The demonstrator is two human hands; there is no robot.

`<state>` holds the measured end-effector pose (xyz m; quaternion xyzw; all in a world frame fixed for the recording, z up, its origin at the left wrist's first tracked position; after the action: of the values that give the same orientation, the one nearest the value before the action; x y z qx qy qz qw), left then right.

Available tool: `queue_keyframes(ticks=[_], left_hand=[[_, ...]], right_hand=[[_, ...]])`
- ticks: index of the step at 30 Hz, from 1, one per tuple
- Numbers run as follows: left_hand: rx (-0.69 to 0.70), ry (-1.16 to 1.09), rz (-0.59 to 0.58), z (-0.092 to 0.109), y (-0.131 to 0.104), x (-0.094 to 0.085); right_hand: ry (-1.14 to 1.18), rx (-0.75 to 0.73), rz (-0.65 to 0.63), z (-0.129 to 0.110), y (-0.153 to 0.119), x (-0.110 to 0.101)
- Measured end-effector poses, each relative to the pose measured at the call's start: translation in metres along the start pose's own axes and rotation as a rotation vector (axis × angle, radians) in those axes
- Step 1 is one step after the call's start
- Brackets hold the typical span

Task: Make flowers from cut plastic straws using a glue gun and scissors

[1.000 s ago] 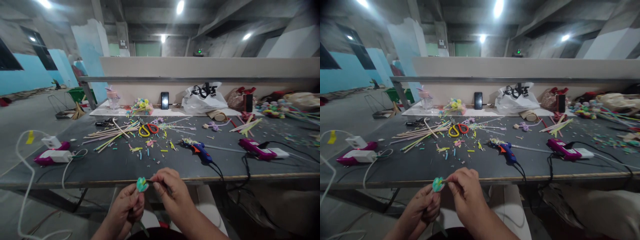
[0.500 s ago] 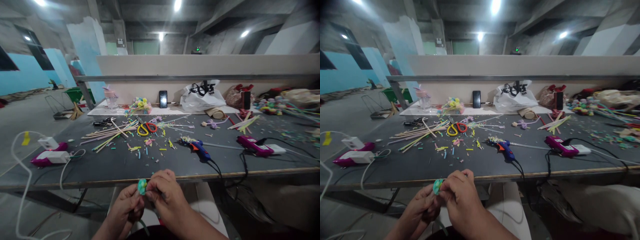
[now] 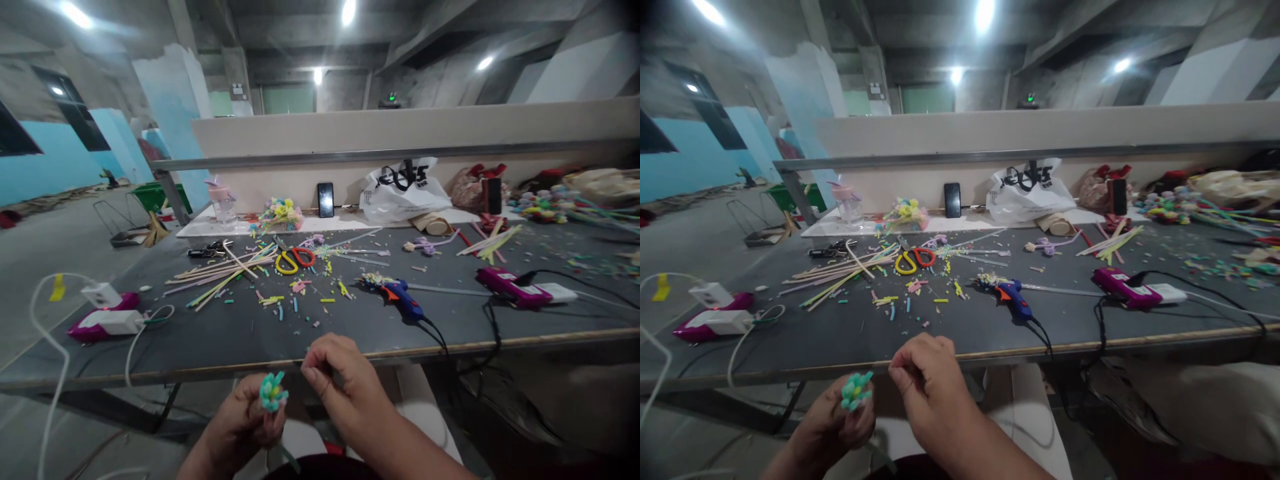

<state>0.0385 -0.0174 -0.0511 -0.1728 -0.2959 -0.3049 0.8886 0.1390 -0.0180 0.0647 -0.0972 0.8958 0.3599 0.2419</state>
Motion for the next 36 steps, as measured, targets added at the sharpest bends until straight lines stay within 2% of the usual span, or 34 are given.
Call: queue_keyframes(ticks=[3, 7, 12, 16, 20, 26, 31, 36], left_hand=[[0.008, 0.051, -0.02, -0.001, 0.001, -0.002], [-0.026, 0.195, 0.049, 0.004, -0.001, -0.002], [-0.073, 0.389, 0.113, 0.017, -0.005, -0.002], [-0.044, 0.48, 0.139, 0.024, -0.007, -0.005], [-0.011, 0.607, 0.116, 0.026, -0.009, -0.002], [0.001, 0.751, 0.102, 0.027, -0.009, -0.001], [0.004, 0.879, 0.063, 0.031, -0.009, 0.01], [-0.021, 0.881, 0.018, 0.03, -0.009, 0.019]], right_hand=[[0.029, 0.02, -0.044, -0.002, 0.001, 0.008], [0.081, 0.103, -0.11, -0.003, 0.0, 0.016], [0.094, 0.088, -0.178, -0.008, 0.001, 0.018], [0.083, 0.068, -0.185, -0.008, 0.001, 0.019], [0.043, 0.067, -0.18, -0.003, -0.001, 0.023], [0.082, 0.231, -0.182, 0.012, -0.006, 0.028], [0.043, 0.239, -0.169, 0.013, -0.009, 0.027], [-0.024, 0.245, -0.131, 0.015, -0.015, 0.027]])
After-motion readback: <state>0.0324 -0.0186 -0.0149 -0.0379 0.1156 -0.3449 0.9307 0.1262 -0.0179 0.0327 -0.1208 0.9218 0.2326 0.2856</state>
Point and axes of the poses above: each hand's wrist, its own y-axis towards the middle knuckle, its own x-axis out of the palm, z = x × y, the point moved 9 cm from there along y, towards the middle knuckle, and after that the axes turned 11 degrees about -x, right-handed, at the moved point
